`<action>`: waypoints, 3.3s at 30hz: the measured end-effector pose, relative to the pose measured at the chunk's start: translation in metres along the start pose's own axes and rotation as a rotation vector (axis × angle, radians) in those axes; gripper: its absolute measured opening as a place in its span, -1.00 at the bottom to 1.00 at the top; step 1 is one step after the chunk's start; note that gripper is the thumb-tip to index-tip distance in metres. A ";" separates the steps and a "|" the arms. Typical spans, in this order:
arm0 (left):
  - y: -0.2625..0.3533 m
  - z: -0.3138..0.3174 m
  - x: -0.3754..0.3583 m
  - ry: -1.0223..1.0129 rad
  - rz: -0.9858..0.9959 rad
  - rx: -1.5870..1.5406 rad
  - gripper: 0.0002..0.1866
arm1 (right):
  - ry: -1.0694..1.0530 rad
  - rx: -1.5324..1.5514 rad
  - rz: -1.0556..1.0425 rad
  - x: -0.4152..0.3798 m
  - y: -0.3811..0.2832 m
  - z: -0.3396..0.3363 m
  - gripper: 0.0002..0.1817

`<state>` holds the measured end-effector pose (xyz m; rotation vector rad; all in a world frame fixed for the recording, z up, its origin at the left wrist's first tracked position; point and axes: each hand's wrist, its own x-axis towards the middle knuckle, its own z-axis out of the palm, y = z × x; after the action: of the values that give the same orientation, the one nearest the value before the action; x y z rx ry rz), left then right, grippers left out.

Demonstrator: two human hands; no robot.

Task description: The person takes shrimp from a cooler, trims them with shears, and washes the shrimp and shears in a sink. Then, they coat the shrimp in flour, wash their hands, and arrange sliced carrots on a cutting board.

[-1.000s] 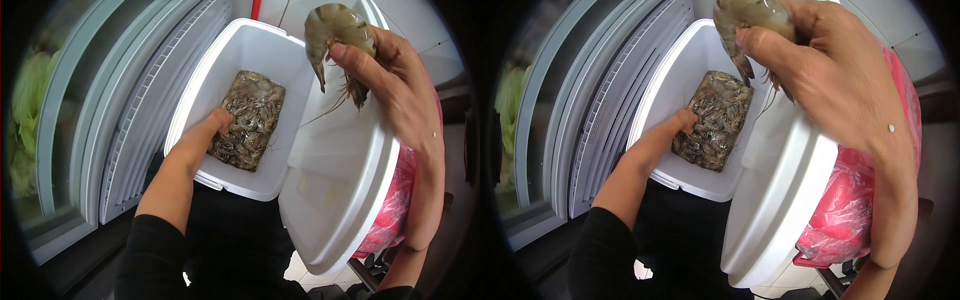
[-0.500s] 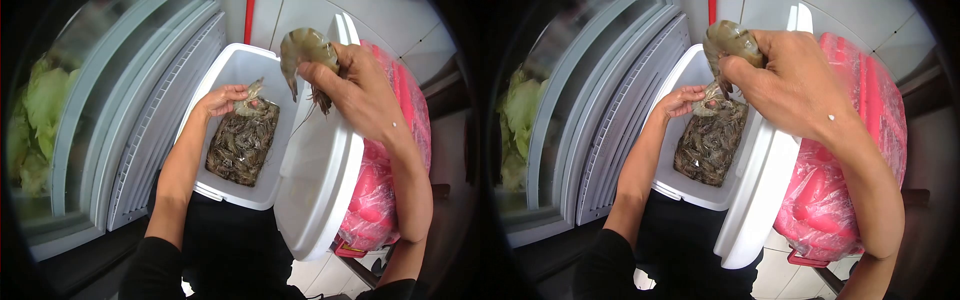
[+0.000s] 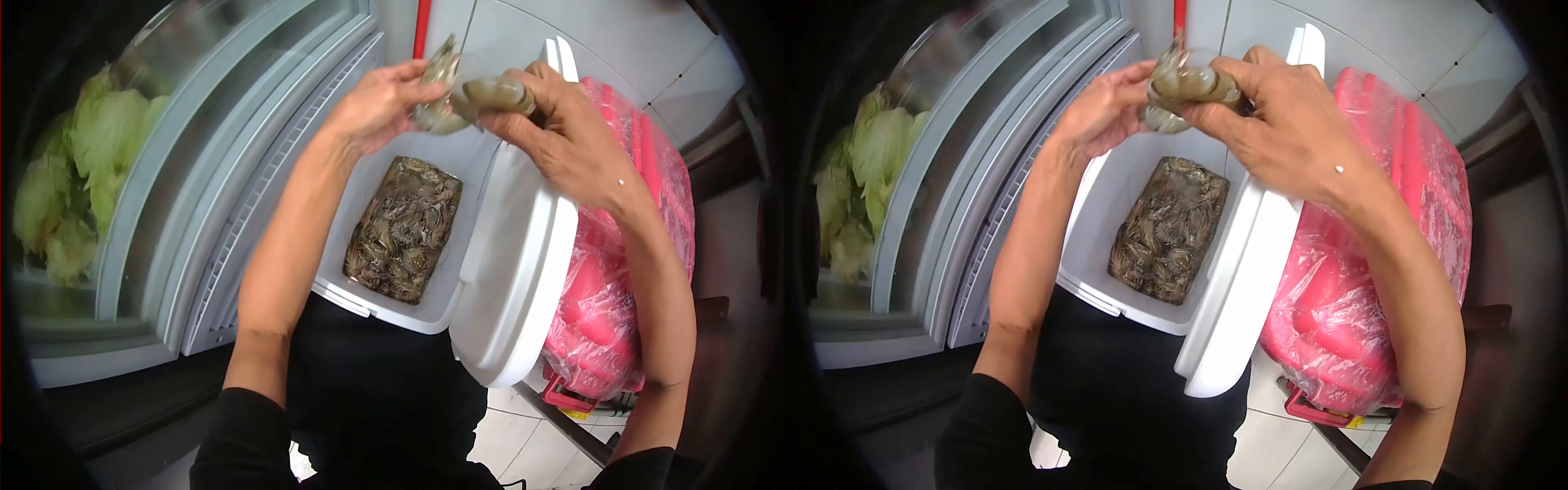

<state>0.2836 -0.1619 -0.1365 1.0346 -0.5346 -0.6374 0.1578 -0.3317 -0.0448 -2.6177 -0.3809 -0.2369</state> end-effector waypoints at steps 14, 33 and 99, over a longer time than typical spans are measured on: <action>0.027 0.060 0.017 -0.011 0.029 -0.344 -0.80 | 0.067 0.228 -0.077 0.003 0.005 0.009 -0.66; 0.027 0.042 0.007 -0.383 -0.172 -0.297 -0.86 | -0.059 0.552 0.027 -0.009 -0.014 0.020 -0.68; 0.135 0.031 -0.117 0.732 0.007 -0.121 -0.84 | 0.274 0.999 0.315 0.061 -0.032 0.036 -0.76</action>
<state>0.2114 -0.0496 -0.0140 1.0643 0.1394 -0.2444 0.2087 -0.2735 -0.0478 -1.5976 0.0319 -0.2162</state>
